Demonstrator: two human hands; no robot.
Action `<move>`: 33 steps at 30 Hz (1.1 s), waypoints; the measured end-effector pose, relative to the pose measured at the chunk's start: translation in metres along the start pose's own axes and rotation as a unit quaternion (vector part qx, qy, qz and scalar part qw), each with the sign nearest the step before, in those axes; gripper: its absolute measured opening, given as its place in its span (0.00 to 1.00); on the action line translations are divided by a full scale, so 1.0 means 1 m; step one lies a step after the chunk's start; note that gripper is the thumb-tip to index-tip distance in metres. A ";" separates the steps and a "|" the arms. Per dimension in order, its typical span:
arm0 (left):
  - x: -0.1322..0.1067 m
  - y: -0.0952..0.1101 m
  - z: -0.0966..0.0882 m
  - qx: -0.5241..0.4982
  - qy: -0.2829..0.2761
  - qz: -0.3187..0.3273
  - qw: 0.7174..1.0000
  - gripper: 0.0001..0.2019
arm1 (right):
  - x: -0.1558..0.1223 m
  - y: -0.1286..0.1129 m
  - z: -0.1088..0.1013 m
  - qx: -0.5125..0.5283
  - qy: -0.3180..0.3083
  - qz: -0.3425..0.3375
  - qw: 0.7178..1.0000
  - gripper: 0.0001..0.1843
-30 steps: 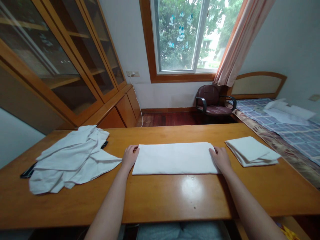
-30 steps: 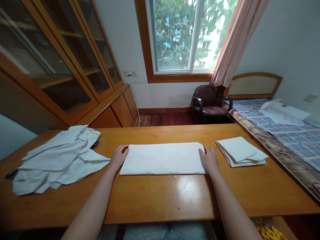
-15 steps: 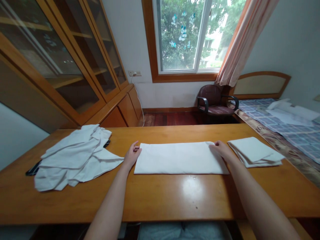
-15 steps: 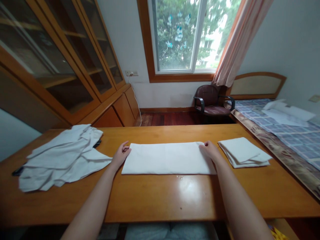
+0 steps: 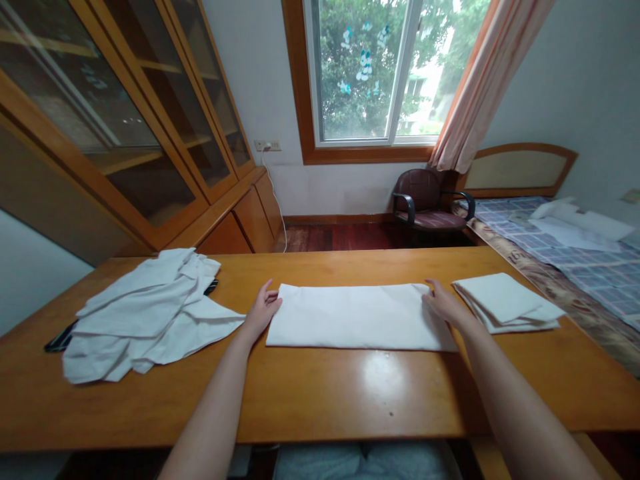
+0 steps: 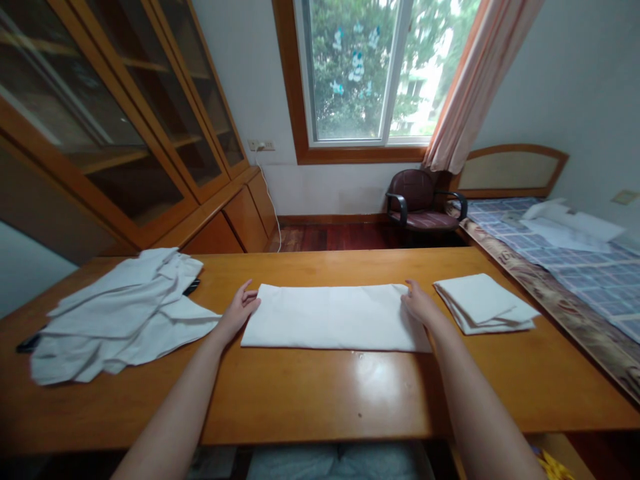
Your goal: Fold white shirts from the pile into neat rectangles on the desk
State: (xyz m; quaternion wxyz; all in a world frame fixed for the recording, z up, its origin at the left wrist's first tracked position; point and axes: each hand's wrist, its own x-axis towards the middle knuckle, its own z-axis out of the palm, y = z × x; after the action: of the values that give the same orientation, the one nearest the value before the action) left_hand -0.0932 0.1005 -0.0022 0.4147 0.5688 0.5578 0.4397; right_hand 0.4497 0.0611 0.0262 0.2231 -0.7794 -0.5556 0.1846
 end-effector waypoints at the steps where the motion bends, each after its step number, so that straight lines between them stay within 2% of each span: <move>1: 0.000 0.001 -0.001 -0.001 -0.002 -0.013 1.000 0.39 | -0.001 0.002 0.001 0.004 -0.002 0.001 1.000 0.31; 4: 0.002 0.001 -0.001 0.007 -0.006 -0.030 1.000 0.38 | -0.005 0.008 0.000 0.021 -0.007 0.006 1.000 0.29; 9: 0.009 -0.008 0.007 0.046 0.012 -0.013 0.999 0.37 | -0.012 0.020 -0.003 0.121 0.018 0.019 0.992 0.28; 12: 0.013 -0.010 0.011 0.073 0.014 -0.019 0.997 0.39 | -0.014 0.021 -0.005 0.125 0.025 0.013 0.992 0.27; 17: 0.018 0.004 0.012 0.064 -0.013 -0.040 0.997 0.36 | -0.018 0.015 -0.006 0.101 0.052 -0.027 0.993 0.24; 22: 0.010 0.021 0.006 -0.021 -0.053 -0.034 0.998 0.29 | -0.022 0.012 -0.001 0.112 0.065 -0.075 0.989 0.24; 25: 0.003 0.027 0.003 -0.039 -0.087 -0.033 0.995 0.31 | -0.022 0.014 0.001 0.119 0.069 -0.069 0.988 0.25; 28: -0.002 0.034 0.003 -0.050 -0.113 -0.051 0.991 0.37 | -0.021 0.017 0.002 0.126 0.062 -0.061 0.988 0.26; 33: 0.001 0.038 0.003 -0.044 -0.130 -0.091 0.986 0.45 | -0.020 0.021 0.002 0.134 0.056 -0.043 0.988 0.27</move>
State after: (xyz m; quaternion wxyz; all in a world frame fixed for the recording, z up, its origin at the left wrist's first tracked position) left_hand -0.0804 0.1002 0.0332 0.5464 0.5493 0.5289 0.3464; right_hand 0.4586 0.0364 0.0143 0.3641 -0.7266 -0.5458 0.2039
